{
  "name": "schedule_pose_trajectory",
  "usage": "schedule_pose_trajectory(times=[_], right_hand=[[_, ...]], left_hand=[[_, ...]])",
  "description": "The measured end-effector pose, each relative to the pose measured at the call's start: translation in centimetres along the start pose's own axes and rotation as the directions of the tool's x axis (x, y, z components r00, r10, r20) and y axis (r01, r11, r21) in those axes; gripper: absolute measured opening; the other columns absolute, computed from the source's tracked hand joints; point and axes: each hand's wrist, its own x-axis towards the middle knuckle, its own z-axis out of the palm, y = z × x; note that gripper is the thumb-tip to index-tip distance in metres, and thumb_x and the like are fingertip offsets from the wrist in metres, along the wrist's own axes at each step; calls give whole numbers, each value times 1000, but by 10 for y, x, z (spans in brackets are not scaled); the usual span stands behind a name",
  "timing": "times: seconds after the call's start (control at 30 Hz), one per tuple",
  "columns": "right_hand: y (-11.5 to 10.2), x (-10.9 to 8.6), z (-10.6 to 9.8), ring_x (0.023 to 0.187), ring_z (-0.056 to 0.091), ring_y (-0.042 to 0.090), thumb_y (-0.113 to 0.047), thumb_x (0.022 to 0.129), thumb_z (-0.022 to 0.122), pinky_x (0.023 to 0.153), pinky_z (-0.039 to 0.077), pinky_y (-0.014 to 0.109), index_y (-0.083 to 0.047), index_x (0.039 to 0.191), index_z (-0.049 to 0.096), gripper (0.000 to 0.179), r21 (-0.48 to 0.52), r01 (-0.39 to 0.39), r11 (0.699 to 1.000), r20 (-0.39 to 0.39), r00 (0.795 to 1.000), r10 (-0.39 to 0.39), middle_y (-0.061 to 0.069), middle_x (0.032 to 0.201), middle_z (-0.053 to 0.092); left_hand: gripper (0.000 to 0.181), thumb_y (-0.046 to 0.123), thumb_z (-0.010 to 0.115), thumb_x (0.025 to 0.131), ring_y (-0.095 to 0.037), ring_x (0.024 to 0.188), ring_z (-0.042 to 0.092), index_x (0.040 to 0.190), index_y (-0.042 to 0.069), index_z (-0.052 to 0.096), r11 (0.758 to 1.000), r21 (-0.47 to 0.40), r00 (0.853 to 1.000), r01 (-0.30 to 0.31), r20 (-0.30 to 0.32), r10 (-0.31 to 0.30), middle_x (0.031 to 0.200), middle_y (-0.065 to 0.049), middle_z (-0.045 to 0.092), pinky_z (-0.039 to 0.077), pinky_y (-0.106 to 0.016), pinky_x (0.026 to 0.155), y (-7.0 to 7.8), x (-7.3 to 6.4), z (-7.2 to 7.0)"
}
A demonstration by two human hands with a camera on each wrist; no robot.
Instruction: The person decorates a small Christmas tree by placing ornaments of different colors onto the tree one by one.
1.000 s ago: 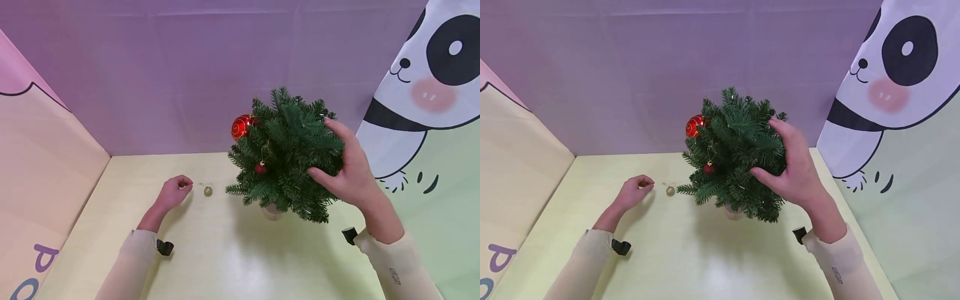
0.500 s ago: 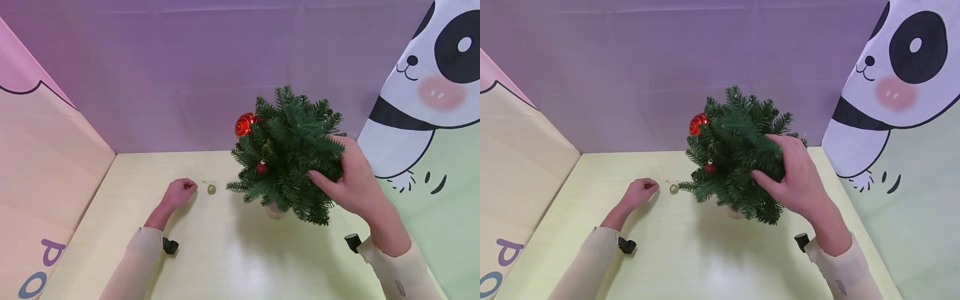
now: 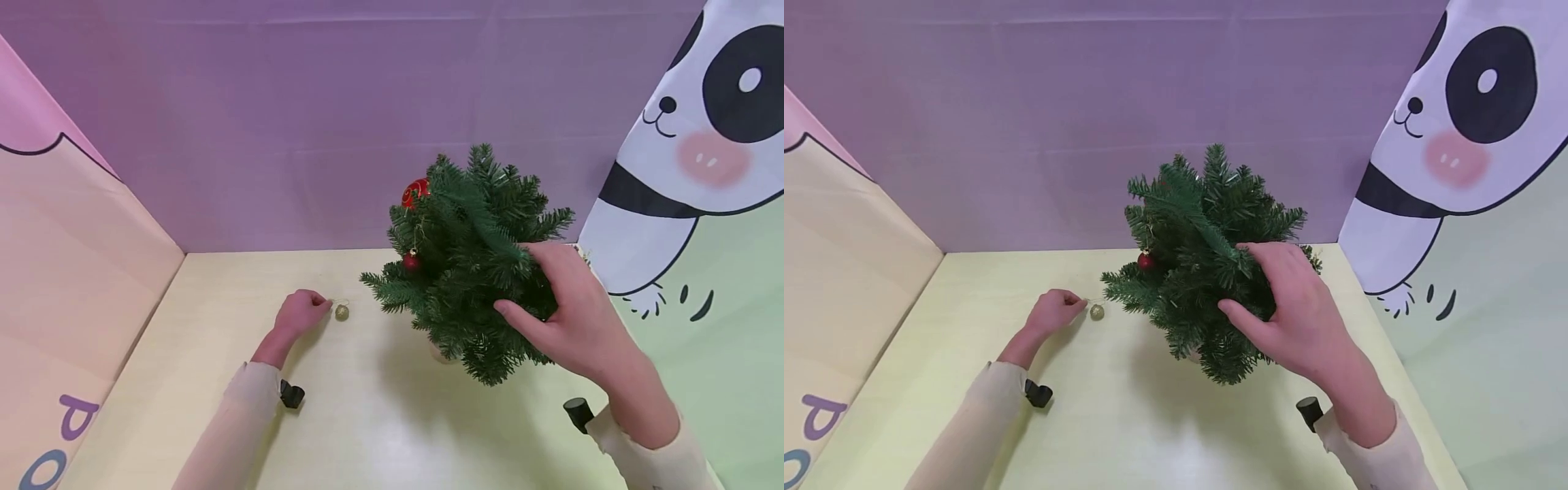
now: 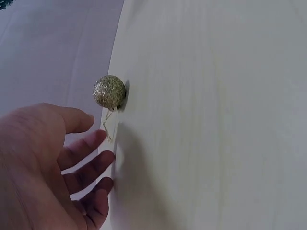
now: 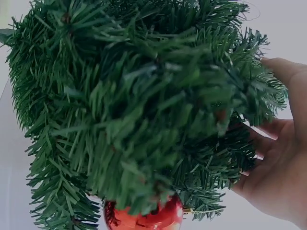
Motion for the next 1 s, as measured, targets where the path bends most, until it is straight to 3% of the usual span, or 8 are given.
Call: schedule_pose_trajectory(times=[0.13,0.3,0.53,0.63,0.73,0.87,1.0], right_hand=[[0,-1,0,107,53,31,-53,92,57,96,37,38,2,122,58,63,-6,17,1000,-3,1000,-17,13,114,61],[1,-3,1,105,54,34,-54,92,57,94,37,41,3,119,59,63,4,28,1000,-18,999,-28,16,110,62],[4,-4,1,108,53,36,-53,93,56,96,37,40,4,119,59,63,19,43,999,-22,999,-43,18,112,62],[5,-3,2,108,52,35,-53,93,56,96,37,39,3,119,59,61,22,41,999,-23,999,-41,17,112,62],[6,-4,1,108,52,34,-53,93,56,94,36,39,2,119,59,61,24,28,999,-19,999,-27,16,112,61],[9,-9,0,110,51,34,-54,93,54,96,35,35,2,121,58,62,25,8,1000,1,1000,-8,15,115,60],[10,-9,2,108,50,33,-53,94,53,94,35,34,3,119,58,61,41,27,999,-5,1000,-26,15,113,61]], left_hand=[[36,37,60,93,-16,65,54,99,5,75,997,35,998,69,-3,-69,85,-4,69,41,-30,56,5,-1,0],[43,46,58,92,-13,52,44,81,8,74,986,72,989,148,1,-148,61,2,55,33,-27,46,16,-3,1],[57,71,59,80,-13,55,44,73,16,71,973,134,982,186,-9,-187,63,4,57,31,-28,45,32,-15,5],[61,76,61,74,-10,51,32,56,18,52,970,170,985,173,-39,-169,54,7,40,24,-26,43,36,-19,7],[66,73,66,72,-12,53,25,55,19,33,966,203,985,162,-85,-147,54,6,25,20,-26,44,39,-22,11],[61,64,73,72,-23,67,46,55,17,38,963,211,983,167,-114,-146,56,1,37,32,-30,45,42,-24,20],[47,58,76,72,-34,88,53,63,15,59,967,179,976,180,-154,-153,71,-4,57,42,-37,54,37,-23,25]])
